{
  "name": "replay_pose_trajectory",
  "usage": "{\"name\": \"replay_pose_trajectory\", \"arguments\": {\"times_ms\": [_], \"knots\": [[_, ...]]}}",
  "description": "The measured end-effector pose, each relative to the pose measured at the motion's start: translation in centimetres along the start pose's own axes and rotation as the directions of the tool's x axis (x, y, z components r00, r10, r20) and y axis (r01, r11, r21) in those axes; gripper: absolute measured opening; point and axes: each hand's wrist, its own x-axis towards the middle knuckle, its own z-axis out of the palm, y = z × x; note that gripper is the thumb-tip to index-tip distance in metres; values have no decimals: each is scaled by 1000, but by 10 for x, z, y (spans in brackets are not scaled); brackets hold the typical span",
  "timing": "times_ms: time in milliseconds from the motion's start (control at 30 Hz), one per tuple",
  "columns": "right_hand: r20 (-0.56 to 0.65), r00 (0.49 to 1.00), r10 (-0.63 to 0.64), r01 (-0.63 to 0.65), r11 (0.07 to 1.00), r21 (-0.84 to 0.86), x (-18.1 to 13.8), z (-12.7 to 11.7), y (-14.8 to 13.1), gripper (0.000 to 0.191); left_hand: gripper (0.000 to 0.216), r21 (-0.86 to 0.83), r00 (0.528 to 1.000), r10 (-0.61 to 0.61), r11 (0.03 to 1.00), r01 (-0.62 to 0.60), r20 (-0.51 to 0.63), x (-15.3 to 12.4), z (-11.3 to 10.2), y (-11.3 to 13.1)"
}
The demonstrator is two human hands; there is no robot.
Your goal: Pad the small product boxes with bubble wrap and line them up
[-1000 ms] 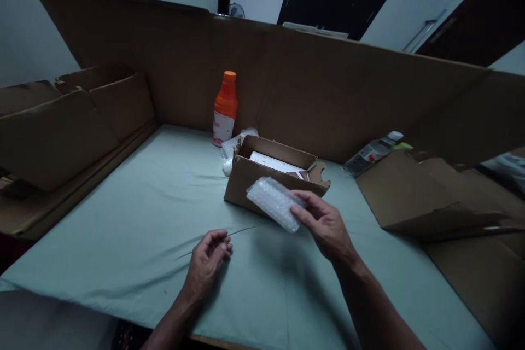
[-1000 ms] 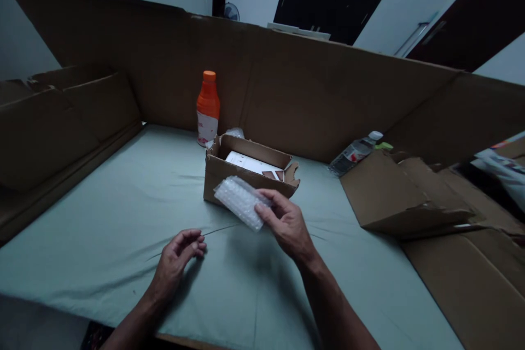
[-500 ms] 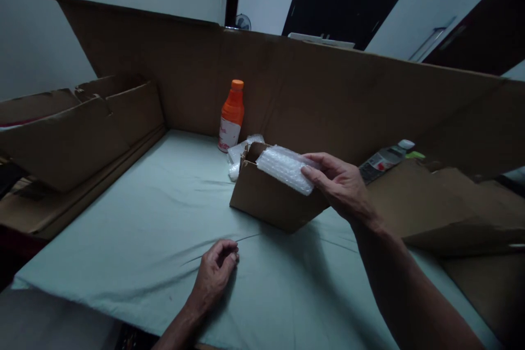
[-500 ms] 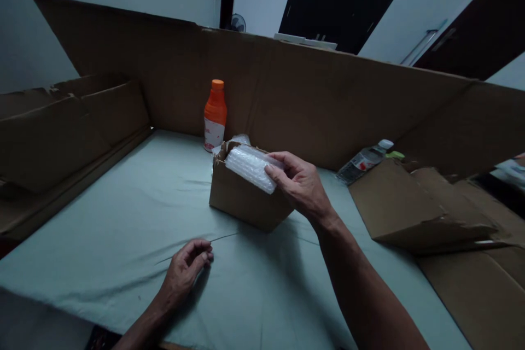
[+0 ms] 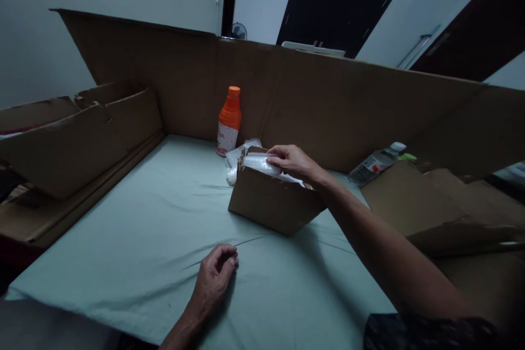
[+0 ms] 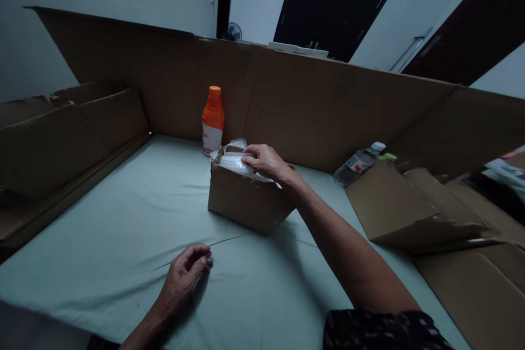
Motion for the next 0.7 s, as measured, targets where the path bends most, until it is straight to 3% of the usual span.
{"name": "replay_pose_trajectory", "arguments": {"times_ms": [233,367,467,567,700], "knots": [[112,992,63,-59,998,-36,4,-3,-7,18,26,17,1000,12,1000,-12,9,2,0,-1],[170,984,49,-19,984,-177,23,-9,-23,16,29,10,1000,-7,1000,7,-4,1,0,-2],[206,971,117,-60,962,-266,45,-5,-34,16,31,2,1000,-23,1000,23,-17,1,0,-2],[176,971,160,-114,962,-246,62,0,-41,16,31,13,1000,-26,1000,26,-12,1,0,-1],[51,992,115,-100,968,-230,74,4,-42,14,34,35,1000,-24,999,24,-6,1,0,2]]}}
